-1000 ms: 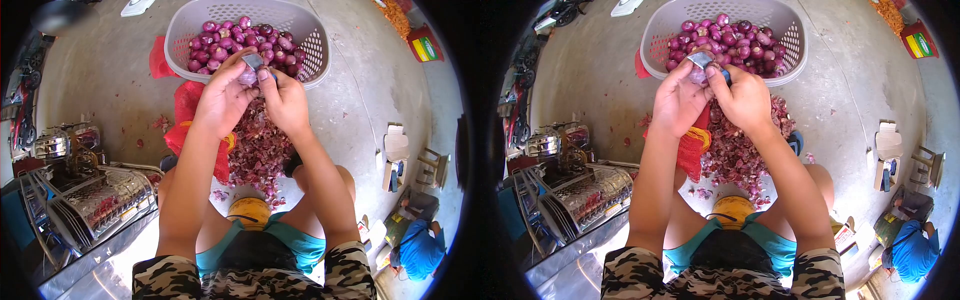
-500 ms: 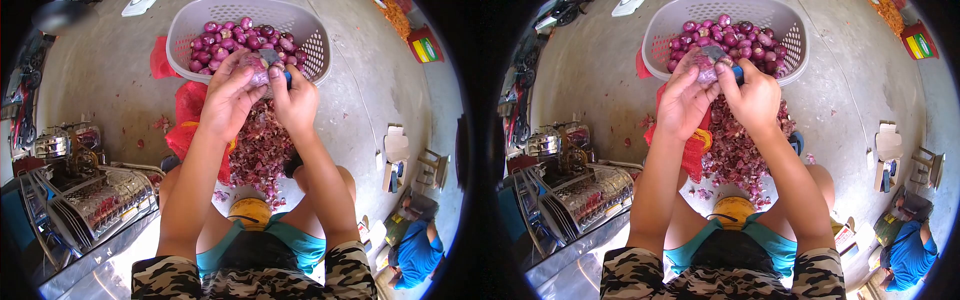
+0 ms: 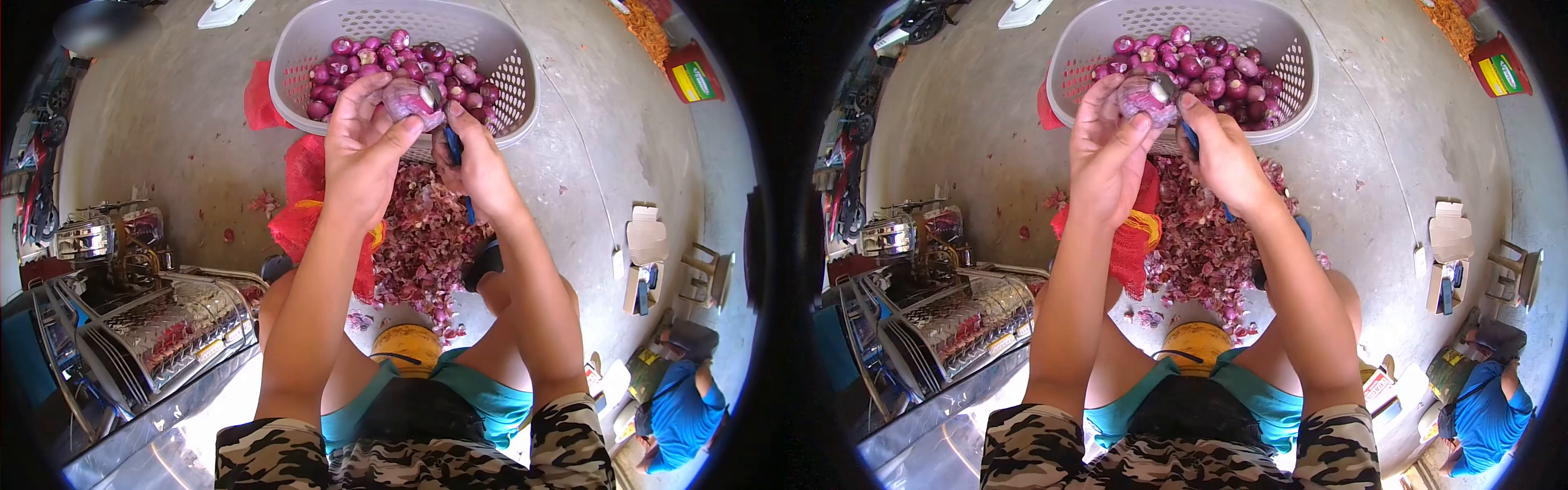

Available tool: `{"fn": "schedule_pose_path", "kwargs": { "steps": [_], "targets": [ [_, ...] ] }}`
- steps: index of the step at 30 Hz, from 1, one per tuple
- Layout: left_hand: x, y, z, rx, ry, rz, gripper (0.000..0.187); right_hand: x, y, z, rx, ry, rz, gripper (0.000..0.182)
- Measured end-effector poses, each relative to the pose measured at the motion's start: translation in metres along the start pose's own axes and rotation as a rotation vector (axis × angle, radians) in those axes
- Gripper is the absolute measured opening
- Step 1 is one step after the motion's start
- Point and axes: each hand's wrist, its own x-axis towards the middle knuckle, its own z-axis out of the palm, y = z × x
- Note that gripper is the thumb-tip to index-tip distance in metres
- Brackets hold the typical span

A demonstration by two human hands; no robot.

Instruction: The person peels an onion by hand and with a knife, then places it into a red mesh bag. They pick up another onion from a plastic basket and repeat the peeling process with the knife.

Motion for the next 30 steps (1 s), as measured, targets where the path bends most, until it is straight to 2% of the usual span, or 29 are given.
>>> {"fn": "schedule_pose_path", "kwargs": {
  "steps": [2,5,8,9,12,15,18,21,24,25,30],
  "targets": [
    [0.0,0.002,0.002,0.006,-0.002,0.021,0.039,0.0,0.001,-0.009,0.021,-0.123,0.019,0.049],
    [0.001,0.002,-0.009,-0.13,0.042,-0.013,0.038,0.0,-0.001,-0.01,-0.303,-0.16,-0.216,0.049],
    [0.009,0.009,-0.019,-0.161,0.118,-0.024,0.035,-0.005,0.01,-0.006,-0.565,-0.08,-0.265,0.045],
    [0.009,0.014,-0.017,-0.151,0.107,-0.033,0.034,-0.006,0.01,-0.006,-0.664,-0.061,-0.326,0.038],
    [0.009,0.018,-0.018,-0.16,0.11,-0.055,0.031,-0.005,0.006,-0.008,-0.847,-0.029,-0.251,0.038],
    [0.009,0.013,-0.023,-0.16,0.131,-0.054,0.029,0.002,0.013,-0.012,-0.748,0.116,-0.321,0.04],
    [0.009,0.012,-0.023,-0.136,0.132,-0.054,0.028,0.001,0.009,-0.014,-0.936,0.131,-0.351,0.044],
    [0.009,0.016,-0.019,-0.087,0.104,-0.035,0.03,0.002,0.012,-0.016,-0.825,0.126,-0.387,0.047],
    [0.009,0.013,-0.02,0.101,0.055,-0.028,0.032,0.004,0.008,-0.016,-0.641,0.205,-0.418,0.046],
    [0.008,0.011,-0.018,0.115,0.047,-0.051,0.033,0.005,0.01,-0.014,-0.59,0.256,-0.495,0.044],
    [0.001,0.005,-0.006,0.066,0.074,-0.2,0.033,0.01,0.019,-0.015,-0.514,0.187,-0.452,0.038]
  ]
}}
